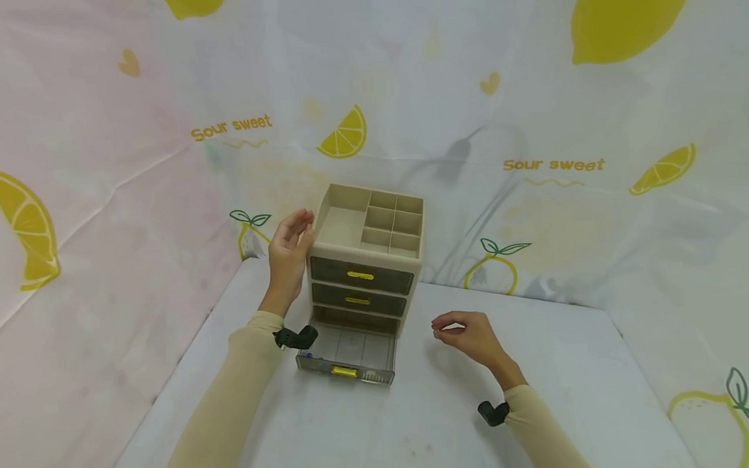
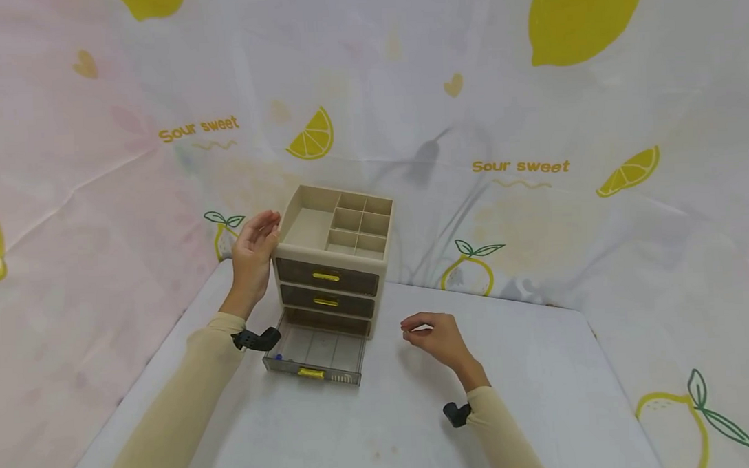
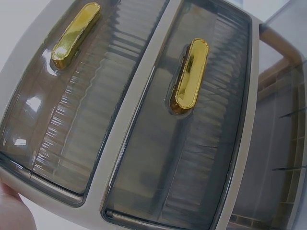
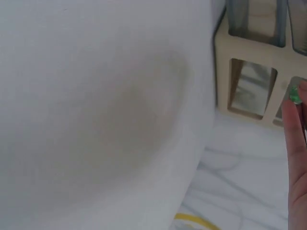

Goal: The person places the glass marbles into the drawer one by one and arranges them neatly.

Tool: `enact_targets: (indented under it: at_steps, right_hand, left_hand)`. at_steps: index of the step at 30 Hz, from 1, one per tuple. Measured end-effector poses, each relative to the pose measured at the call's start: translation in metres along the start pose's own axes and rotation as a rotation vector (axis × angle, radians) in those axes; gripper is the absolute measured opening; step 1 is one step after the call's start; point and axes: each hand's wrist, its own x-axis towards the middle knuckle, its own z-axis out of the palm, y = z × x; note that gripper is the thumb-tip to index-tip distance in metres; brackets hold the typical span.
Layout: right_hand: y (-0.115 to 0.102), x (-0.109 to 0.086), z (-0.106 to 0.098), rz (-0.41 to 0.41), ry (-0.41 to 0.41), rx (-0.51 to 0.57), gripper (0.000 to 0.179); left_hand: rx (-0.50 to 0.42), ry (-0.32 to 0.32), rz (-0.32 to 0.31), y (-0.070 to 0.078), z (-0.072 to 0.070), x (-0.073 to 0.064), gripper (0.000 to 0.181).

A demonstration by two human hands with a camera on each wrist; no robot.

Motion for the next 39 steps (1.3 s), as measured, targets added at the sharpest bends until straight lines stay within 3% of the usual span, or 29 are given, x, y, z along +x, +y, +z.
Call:
enact_targets:
  at_steps: [4, 9, 14, 17, 22, 29, 33, 39]
  right_hand:
    - [-0.011, 0.007, 0.007, -0.005, -0.020, 0.035, 0.016]
    - [-0.008, 0.018, 0.019, -0.042, -0.037, 0.075, 0.016]
    - [-0.023, 0.024, 0.030, -0.065, -0.106, 0.117, 0.019]
    - [-0.018, 0.030, 0.037, -0.083, -0.132, 0.115, 0.021]
    - [-0.003, 0.039, 0.052, -0.129, -0.140, 0.088, 0.020]
    - [-0.005, 0.041, 0.065, -0.214, -0.192, 0.064, 0.017]
    - [-0.008, 0.043, 0.071, -0.299, -0.251, -0.011, 0.019]
    - [-0.013, 0.044, 0.080, -0.302, -0.337, -0.133, 0.020]
  left_hand:
    - [-0.001, -0.003, 0.001, 0.000, -0.001, 0.000, 0.043]
    - [0.002, 0.007, -0.006, -0.001, -0.001, -0.001, 0.043]
    - [-0.004, 0.014, -0.002, -0.003, -0.001, -0.001, 0.042]
    - [-0.002, 0.009, -0.004, -0.002, -0.001, -0.001, 0.043]
    - [0.001, 0.000, -0.003, 0.000, 0.000, -0.001, 0.044]
    - [-0.006, -0.003, -0.005, 0.001, 0.000, -0.001, 0.045]
    - [0.001, -0.004, -0.003, 0.000, 0.000, -0.001, 0.044]
    - [0.004, 0.001, -0.005, 0.000, 0.000, -0.002, 0.044]
